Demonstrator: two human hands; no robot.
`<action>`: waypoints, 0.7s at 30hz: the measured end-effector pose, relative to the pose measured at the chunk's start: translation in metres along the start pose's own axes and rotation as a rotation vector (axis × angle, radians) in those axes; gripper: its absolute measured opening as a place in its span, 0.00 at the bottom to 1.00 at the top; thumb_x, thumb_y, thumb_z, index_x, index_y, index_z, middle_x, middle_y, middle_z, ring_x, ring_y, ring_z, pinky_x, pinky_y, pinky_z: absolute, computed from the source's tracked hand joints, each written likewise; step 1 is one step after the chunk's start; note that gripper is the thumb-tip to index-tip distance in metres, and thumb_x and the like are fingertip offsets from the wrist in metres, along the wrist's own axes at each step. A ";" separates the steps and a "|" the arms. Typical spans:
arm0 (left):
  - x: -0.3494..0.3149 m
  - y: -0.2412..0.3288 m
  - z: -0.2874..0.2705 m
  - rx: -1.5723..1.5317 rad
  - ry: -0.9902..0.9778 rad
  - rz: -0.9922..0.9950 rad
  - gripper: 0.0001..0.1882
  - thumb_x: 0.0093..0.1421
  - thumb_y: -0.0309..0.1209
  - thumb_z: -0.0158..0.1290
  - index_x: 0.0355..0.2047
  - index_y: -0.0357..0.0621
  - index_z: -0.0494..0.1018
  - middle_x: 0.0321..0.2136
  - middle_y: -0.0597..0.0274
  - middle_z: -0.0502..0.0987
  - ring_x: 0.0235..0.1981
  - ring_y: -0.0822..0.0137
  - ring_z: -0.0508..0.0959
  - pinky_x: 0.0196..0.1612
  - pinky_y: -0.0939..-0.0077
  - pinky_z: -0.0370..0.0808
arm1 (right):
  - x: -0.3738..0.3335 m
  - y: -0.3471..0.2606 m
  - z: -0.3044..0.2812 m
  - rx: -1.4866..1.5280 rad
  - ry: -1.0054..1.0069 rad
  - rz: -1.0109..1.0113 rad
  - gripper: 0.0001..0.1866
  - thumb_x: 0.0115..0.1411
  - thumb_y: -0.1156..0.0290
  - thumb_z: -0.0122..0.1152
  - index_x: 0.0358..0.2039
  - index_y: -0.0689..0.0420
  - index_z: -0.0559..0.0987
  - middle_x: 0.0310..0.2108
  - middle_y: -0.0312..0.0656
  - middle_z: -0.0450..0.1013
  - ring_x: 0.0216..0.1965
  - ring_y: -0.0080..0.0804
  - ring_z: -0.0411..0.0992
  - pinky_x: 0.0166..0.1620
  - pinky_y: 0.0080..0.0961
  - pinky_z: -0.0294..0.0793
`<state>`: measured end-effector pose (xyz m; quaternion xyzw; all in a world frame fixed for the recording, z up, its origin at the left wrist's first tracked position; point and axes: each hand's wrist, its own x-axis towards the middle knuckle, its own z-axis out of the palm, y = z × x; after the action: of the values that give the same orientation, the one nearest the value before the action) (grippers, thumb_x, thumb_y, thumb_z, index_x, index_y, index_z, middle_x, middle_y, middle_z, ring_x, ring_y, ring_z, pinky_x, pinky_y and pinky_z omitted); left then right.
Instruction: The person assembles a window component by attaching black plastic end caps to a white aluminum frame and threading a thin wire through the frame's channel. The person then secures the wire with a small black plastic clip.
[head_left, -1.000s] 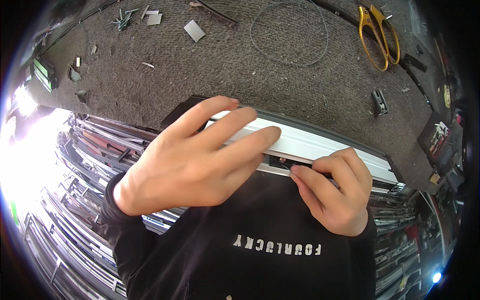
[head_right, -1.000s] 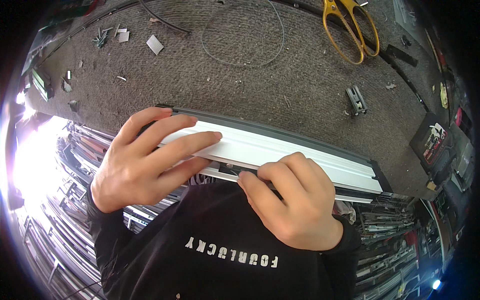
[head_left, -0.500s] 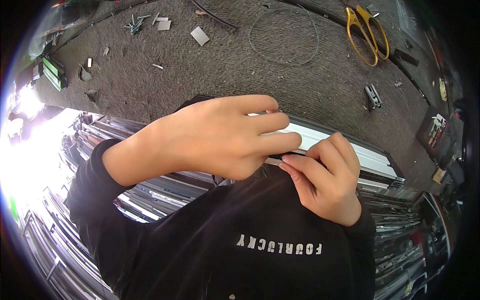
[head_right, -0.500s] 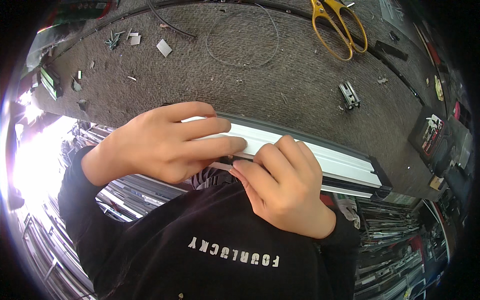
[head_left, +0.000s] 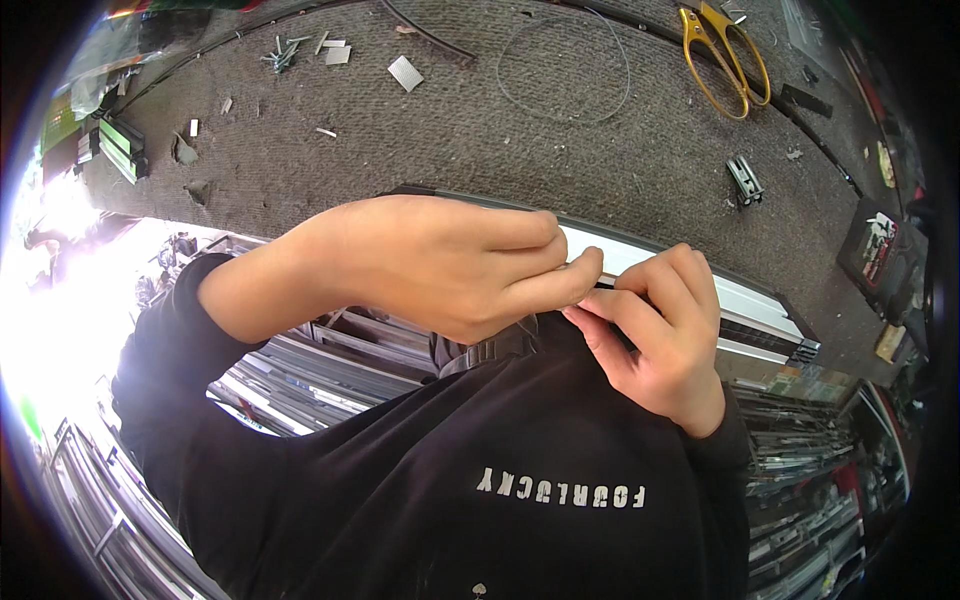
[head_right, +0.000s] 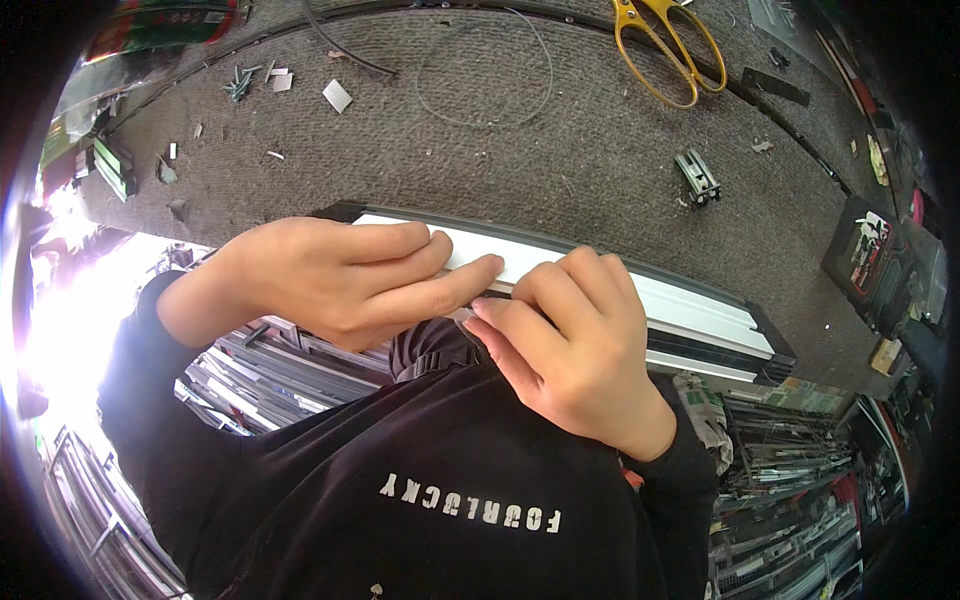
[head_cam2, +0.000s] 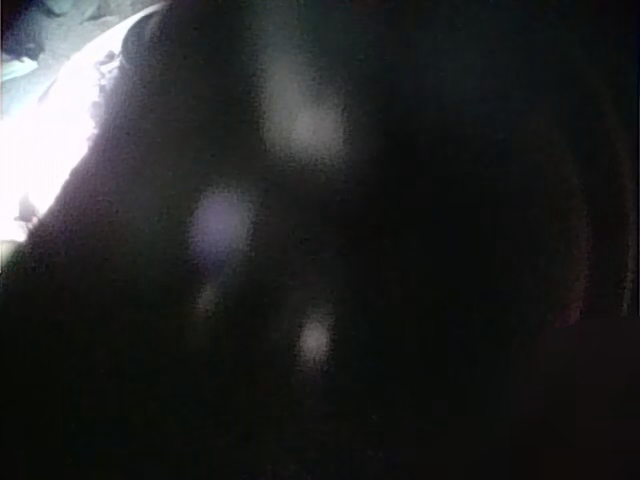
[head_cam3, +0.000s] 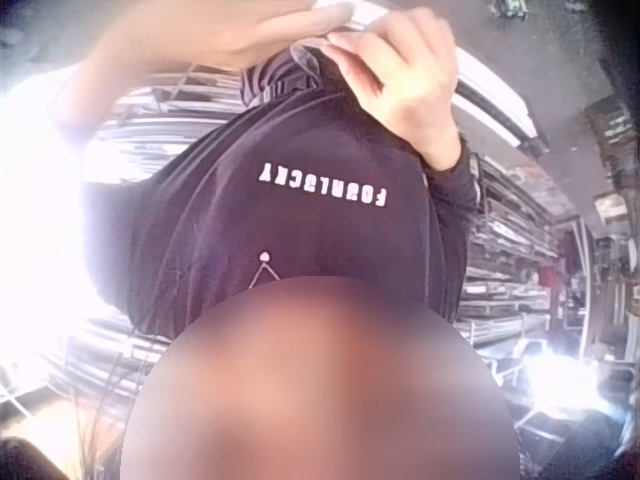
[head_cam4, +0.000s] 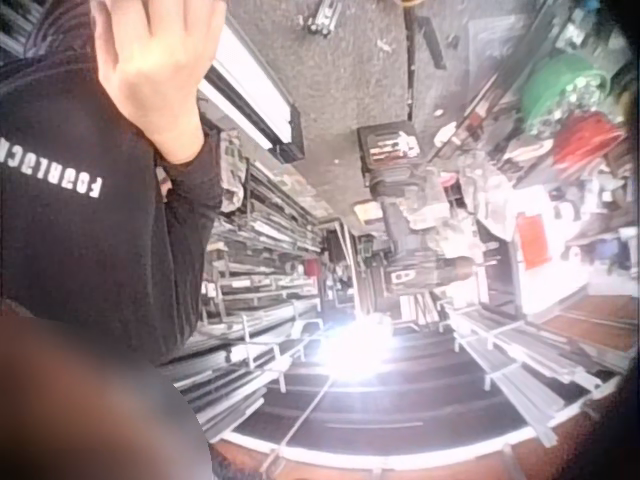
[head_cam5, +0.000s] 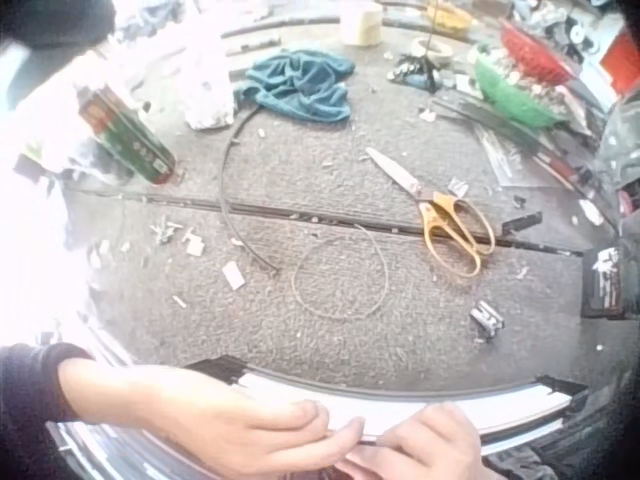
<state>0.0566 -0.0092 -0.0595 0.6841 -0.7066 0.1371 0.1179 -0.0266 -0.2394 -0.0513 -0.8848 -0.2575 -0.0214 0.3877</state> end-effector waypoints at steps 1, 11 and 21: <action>0.000 0.001 0.001 0.063 -0.010 0.029 0.12 0.44 0.32 0.56 0.27 0.37 0.80 0.43 0.61 0.77 0.32 0.70 0.74 0.43 0.79 0.74 | -0.001 0.001 0.000 0.005 0.005 -0.004 0.13 0.42 0.72 0.76 0.29 0.55 0.81 0.25 0.33 0.68 0.27 0.33 0.65 0.29 0.32 0.60; -0.002 0.001 -0.021 -0.302 -0.087 -0.350 0.08 0.43 0.31 0.61 0.25 0.44 0.82 0.51 0.66 0.78 0.39 0.69 0.77 0.47 0.74 0.75 | -0.007 0.002 0.003 0.053 0.076 -0.007 0.13 0.43 0.74 0.78 0.31 0.53 0.84 0.25 0.32 0.70 0.28 0.32 0.66 0.31 0.29 0.62; 0.006 -0.013 -0.001 -0.417 -0.034 -0.143 0.06 0.41 0.32 0.60 0.16 0.44 0.77 0.45 0.61 0.78 0.39 0.65 0.77 0.47 0.73 0.75 | -0.003 0.003 0.003 0.073 0.085 -0.013 0.14 0.42 0.75 0.77 0.31 0.54 0.83 0.26 0.32 0.71 0.28 0.32 0.67 0.31 0.30 0.62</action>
<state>0.0694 -0.0151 -0.0556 0.6954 -0.6713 -0.0324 0.2544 -0.0284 -0.2406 -0.0565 -0.8668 -0.2470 -0.0522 0.4300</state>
